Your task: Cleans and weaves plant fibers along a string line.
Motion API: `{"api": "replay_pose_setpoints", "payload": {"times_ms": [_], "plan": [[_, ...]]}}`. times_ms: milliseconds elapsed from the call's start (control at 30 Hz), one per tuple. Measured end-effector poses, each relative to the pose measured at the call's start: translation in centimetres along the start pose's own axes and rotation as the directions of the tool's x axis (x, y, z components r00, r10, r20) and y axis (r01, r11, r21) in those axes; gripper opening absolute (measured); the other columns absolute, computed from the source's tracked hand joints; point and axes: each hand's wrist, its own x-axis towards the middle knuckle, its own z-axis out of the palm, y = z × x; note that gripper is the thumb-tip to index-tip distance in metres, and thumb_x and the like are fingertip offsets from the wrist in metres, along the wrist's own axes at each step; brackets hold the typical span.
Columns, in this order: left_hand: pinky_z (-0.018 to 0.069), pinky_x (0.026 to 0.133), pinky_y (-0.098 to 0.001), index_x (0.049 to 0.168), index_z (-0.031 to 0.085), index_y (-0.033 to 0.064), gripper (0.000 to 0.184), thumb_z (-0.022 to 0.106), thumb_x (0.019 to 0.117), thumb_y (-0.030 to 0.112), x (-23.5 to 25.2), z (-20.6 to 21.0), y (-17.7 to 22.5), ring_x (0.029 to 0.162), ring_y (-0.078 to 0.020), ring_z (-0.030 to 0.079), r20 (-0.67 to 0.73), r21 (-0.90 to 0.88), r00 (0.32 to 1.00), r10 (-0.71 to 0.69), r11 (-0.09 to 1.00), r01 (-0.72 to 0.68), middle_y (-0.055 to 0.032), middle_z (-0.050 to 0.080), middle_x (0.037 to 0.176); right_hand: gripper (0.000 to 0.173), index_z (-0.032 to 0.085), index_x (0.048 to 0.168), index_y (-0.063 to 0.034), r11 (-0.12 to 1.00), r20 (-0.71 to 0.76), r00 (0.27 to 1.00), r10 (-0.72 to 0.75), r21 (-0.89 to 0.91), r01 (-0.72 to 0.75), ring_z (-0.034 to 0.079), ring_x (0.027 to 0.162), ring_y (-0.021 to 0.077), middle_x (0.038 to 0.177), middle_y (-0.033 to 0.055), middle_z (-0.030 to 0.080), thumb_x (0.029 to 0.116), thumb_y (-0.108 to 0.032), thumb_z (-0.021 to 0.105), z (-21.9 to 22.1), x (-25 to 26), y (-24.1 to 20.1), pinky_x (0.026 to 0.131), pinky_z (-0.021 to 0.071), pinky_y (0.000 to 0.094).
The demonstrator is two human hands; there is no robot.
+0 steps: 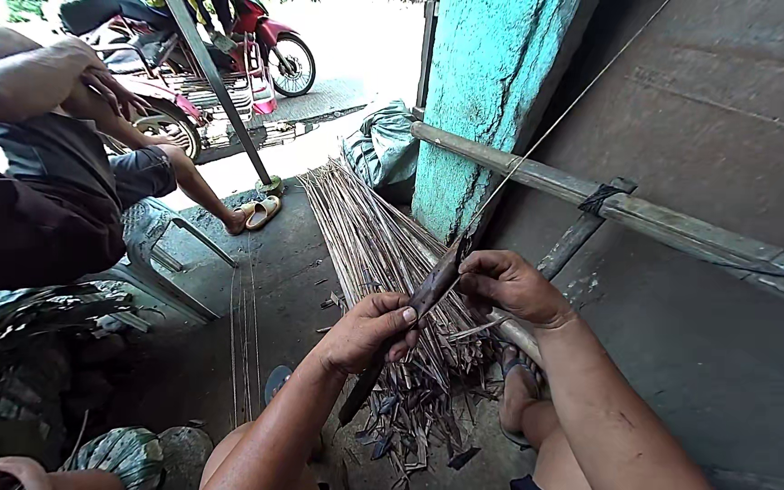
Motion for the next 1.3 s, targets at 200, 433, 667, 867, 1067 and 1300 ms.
{"api": "replay_pose_setpoints", "payload": {"times_ms": [200,433,667,867,1067,1300], "plan": [[0.0504,0.053,-0.0197,0.102,0.067,0.0072,0.020,0.055,0.1060,0.022,-0.3,-0.1,-0.3,0.057,-0.0052,0.060,-0.036,0.002,0.999,-0.014,1.000,0.014,-0.0014,0.068,0.078,0.012,0.067,0.104,-0.0071,1.000,0.021,1.000,-0.001,0.030,0.000,0.063,0.059,0.0048,0.077,-0.0027,0.069,0.1034,-0.019,0.063,1.2,0.3,0.2,0.053,0.0539,0.0201],[0.0513,0.052,-0.0207,0.101,0.068,0.0057,0.022,0.054,0.1066,0.022,-0.5,-0.3,-0.5,0.057,-0.0065,0.060,-0.047,0.052,0.998,-0.035,0.998,0.037,-0.0038,0.069,0.081,0.015,0.067,0.103,-0.0077,0.987,-0.449,0.883,-0.135,0.017,0.160,0.061,0.052,0.0080,0.073,0.0041,0.068,0.1053,-0.014,0.054,-0.1,0.6,-0.7,0.050,0.0547,0.0218],[0.0606,0.064,-0.0309,0.114,0.060,0.0022,0.031,0.035,0.1102,0.021,0.0,-0.2,-0.6,0.071,-0.0151,0.069,-0.205,0.274,0.979,0.010,0.960,0.048,-0.0067,0.069,0.091,0.027,0.060,0.129,-0.0030,0.988,-0.088,0.988,0.127,0.102,-0.118,0.063,0.056,0.0080,0.080,0.0048,0.072,0.1036,-0.013,0.058,1.4,0.3,-0.4,0.051,0.0542,0.0220],[0.0495,0.050,-0.0224,0.097,0.062,0.0088,0.035,0.032,0.1068,0.024,0.0,0.1,-0.4,0.052,-0.0065,0.055,-0.140,0.095,0.985,-0.100,0.989,0.114,0.0035,0.057,0.066,0.020,0.067,0.118,-0.0019,0.960,-0.030,0.987,0.160,0.239,-0.148,0.063,0.055,0.0079,0.078,0.0044,0.071,0.1025,-0.013,0.061,2.6,0.7,0.6,0.049,0.0539,0.0213],[0.0403,0.044,-0.0175,0.101,0.066,0.0097,0.037,0.037,0.1067,0.033,-0.4,0.0,-0.2,0.046,-0.0026,0.047,0.034,-0.048,0.984,-0.176,0.983,0.177,0.0082,0.047,0.058,0.022,0.070,0.121,-0.0052,0.987,-0.152,0.988,0.006,0.162,0.019,0.063,0.056,0.0070,0.079,0.0050,0.072,0.1018,-0.011,0.061,1.2,0.3,-0.5,0.052,0.0549,0.0209],[0.0424,0.045,-0.0181,0.106,0.067,0.0076,0.039,0.039,0.1072,0.034,-0.4,-0.5,-0.2,0.047,-0.0032,0.049,0.054,-0.054,0.986,-0.155,0.986,0.158,0.0074,0.049,0.060,0.031,0.064,0.132,-0.0045,0.985,-0.043,0.996,0.073,0.159,-0.066,0.064,0.057,0.0072,0.082,0.0044,0.073,0.1029,-0.013,0.060,2.2,0.3,-0.6,0.051,0.0550,0.0214]]}}
